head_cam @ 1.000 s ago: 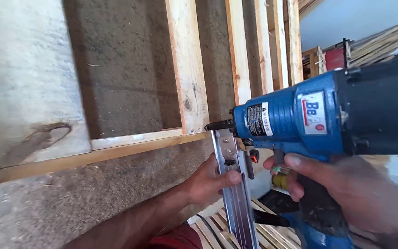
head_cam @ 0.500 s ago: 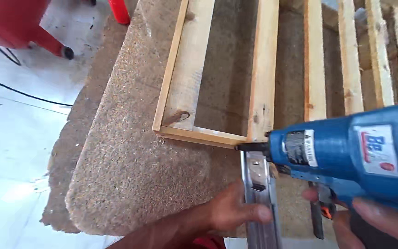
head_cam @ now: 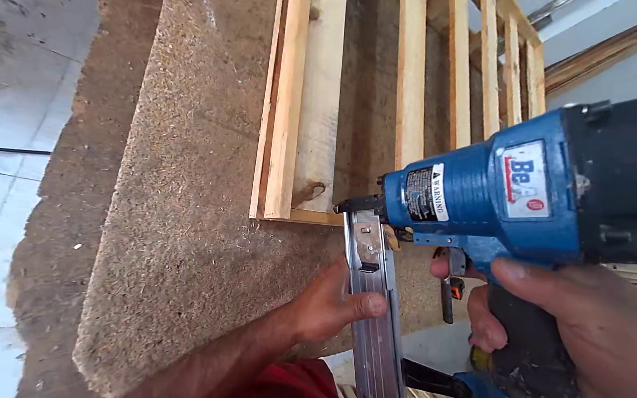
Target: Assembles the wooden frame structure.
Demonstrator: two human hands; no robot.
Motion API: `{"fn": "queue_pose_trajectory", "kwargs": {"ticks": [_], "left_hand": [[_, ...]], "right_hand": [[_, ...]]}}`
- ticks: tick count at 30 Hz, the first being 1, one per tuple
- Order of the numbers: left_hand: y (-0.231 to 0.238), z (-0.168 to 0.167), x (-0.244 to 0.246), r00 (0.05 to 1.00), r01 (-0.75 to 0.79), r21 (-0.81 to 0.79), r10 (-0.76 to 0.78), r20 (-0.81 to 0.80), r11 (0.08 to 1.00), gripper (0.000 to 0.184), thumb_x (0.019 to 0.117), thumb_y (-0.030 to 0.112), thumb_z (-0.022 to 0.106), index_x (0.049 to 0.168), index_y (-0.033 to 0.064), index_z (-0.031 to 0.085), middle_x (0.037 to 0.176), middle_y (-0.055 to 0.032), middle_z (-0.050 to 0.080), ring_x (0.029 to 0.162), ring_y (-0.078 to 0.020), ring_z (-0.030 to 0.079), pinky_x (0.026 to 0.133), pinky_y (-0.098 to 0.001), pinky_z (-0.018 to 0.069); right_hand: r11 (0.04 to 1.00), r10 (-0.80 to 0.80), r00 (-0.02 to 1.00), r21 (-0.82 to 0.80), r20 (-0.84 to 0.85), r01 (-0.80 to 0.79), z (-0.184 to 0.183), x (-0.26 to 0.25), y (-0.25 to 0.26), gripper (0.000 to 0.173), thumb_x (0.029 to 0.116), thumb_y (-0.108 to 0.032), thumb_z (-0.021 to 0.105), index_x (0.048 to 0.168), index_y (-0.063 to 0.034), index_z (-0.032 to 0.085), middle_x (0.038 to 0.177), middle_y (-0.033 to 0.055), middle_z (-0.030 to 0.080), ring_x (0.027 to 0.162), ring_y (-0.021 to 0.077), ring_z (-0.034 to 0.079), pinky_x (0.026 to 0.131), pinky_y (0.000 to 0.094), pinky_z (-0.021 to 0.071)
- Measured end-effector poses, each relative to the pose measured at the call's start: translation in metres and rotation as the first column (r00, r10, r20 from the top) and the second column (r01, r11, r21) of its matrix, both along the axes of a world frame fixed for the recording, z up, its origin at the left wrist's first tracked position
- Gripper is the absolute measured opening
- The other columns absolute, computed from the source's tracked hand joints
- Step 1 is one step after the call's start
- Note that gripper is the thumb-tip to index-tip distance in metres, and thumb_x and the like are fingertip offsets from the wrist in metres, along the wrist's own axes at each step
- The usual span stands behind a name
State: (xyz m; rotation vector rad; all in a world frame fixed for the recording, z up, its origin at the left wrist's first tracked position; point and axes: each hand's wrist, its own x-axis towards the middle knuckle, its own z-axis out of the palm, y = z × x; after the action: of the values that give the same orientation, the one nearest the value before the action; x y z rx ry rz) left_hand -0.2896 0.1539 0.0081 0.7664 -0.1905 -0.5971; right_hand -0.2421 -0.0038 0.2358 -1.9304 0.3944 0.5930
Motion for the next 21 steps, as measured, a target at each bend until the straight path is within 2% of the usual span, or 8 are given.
{"fn": "queue_pose_trajectory", "kwargs": {"ticks": [3,6,9,15,21], "left_hand": [[0.005,-0.007,-0.002,1.000,-0.001,-0.041,0.001,-0.010,0.999,0.102,0.0766,0.077,0.071,0.142,0.0040,0.044,0.113,-0.0069,0.071,0.102,-0.0159,0.072,0.087,-0.0365,0.0632],[0.009,-0.010,-0.001,1.000,-0.002,-0.084,0.000,-0.016,0.996,0.101,0.0779,0.074,0.073,0.144,0.0041,0.042,0.115,-0.0077,0.071,0.104,-0.0167,0.071,0.091,-0.0378,0.0622],[0.013,-0.010,0.001,1.000,0.001,-0.104,-0.003,-0.019,0.995,0.100,0.0786,0.073,0.073,0.143,0.0032,0.042,0.114,-0.0083,0.071,0.104,-0.0171,0.072,0.092,-0.0383,0.0623],[0.020,-0.008,0.000,0.995,0.046,-0.131,-0.056,-0.078,0.990,0.100,0.0765,0.073,0.075,0.141,0.0038,0.041,0.113,-0.0066,0.071,0.103,-0.0153,0.072,0.090,-0.0362,0.0625],[0.021,-0.009,0.001,0.997,0.059,-0.118,-0.065,-0.048,0.991,0.101,0.0780,0.073,0.074,0.141,0.0019,0.041,0.112,-0.0060,0.071,0.102,-0.0136,0.072,0.091,-0.0356,0.0626]], "right_hand": [[1.000,0.000,1.000,-0.029,-0.007,0.000,-0.001,0.000,0.013,0.026,0.1014,-0.031,0.060,0.122,-0.0165,0.065,0.105,0.0203,0.073,0.052,0.0256,0.066,0.048,0.0347,0.0597],[0.998,0.007,1.000,-0.067,-0.001,-0.007,0.000,-0.001,0.024,0.026,0.1004,-0.032,0.063,0.121,-0.0158,0.066,0.104,0.0201,0.074,0.053,0.0257,0.066,0.048,0.0346,0.0599],[0.995,-0.004,1.000,-0.097,0.000,0.004,0.004,0.001,0.034,0.024,0.1016,-0.028,0.060,0.121,-0.0150,0.065,0.104,0.0207,0.074,0.054,0.0267,0.067,0.048,0.0349,0.0602],[0.991,-0.020,0.999,-0.132,-0.043,0.014,0.004,0.006,0.041,0.023,0.1023,-0.028,0.058,0.120,-0.0150,0.065,0.103,0.0209,0.074,0.051,0.0261,0.066,0.047,0.0361,0.0598],[0.987,-0.008,0.997,-0.158,-0.075,-0.004,0.009,0.008,0.046,0.023,0.1026,-0.024,0.057,0.120,-0.0124,0.064,0.104,0.0213,0.073,0.051,0.0263,0.066,0.048,0.0368,0.0606]]}}
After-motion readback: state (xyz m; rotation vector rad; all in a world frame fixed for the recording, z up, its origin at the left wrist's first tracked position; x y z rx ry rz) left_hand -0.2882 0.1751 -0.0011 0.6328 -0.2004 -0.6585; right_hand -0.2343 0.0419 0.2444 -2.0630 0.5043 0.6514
